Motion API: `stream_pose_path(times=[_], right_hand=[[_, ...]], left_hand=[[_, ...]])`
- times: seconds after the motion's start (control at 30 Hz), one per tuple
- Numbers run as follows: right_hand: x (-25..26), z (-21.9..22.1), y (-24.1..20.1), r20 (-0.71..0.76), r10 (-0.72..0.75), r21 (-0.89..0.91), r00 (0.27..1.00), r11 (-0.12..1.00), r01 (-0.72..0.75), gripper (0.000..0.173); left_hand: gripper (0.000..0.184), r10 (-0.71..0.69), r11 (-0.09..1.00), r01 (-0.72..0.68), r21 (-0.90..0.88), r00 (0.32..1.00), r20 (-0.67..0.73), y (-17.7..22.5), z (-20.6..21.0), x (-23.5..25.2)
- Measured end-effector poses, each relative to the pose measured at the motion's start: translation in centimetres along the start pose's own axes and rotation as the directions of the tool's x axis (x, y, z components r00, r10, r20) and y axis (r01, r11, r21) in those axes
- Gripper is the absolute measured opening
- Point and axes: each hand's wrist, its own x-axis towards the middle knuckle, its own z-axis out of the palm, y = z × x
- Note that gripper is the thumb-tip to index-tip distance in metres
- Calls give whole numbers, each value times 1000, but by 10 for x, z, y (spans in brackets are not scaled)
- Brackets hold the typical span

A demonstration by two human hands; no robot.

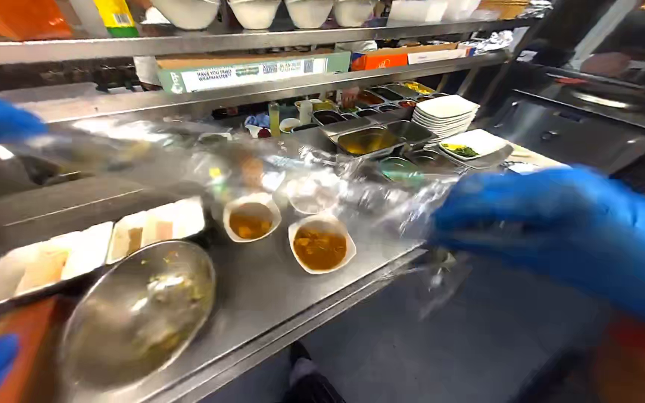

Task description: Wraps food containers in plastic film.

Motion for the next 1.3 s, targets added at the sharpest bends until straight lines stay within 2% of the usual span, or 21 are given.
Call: stream_pose_path(times=[0.07, 0.13, 0.23, 0.3, 0.4, 0.5, 0.63, 0.8, 0.97, 1.17, 1.3], right_hand=[[-2, -26, 15, -15, 66, -54, 998, 996, -67, 8], [-9, -37, 26, -43, 141, -123, 989, 982, -145, 8], [-25, -38, 42, -57, 186, -185, 981, 963, -194, 11], [-36, -30, 61, -33, 191, -156, 981, 969, -194, 11], [-52, -8, 100, 71, 128, -65, 989, 990, -124, 10], [-63, 21, 141, 200, 126, 27, 972, 991, -134, 8], [-67, 60, 191, 302, 131, 58, 944, 986, -155, 9], [-70, 97, 233, 389, 90, 50, 917, 992, -119, 7], [-77, 124, 250, 396, 88, 68, 914, 990, -125, 9], [-79, 143, 255, 387, 97, 30, 917, 993, -117, 7], [-80, 159, 252, 349, 111, 0, 930, 993, -118, 4]], left_hand=[[21, 141, 988, -141, -66, 990, -1, 29, 38, -12], [22, 181, 983, -181, -25, 983, 1, 41, 64, -28], [25, 57, 978, -58, 200, 998, 11, 78, 96, -55], [28, -40, 967, 33, 254, 999, 21, 96, 117, -79], [33, -80, 958, 82, 276, 997, -17, 75, 149, -130], [34, -135, 957, 135, 255, 991, -18, 56, 177, -170], [38, -277, 914, 269, 303, 961, -16, 59, 215, -193], [39, -365, 870, 346, 351, 931, -12, 51, 248, -215], [37, -455, 814, 435, 385, 889, -43, 47, 267, -240], [35, -479, 804, 469, 366, 875, -72, 47, 279, -270], [35, -508, 766, 492, 413, 858, -81, 47, 285, -292]])
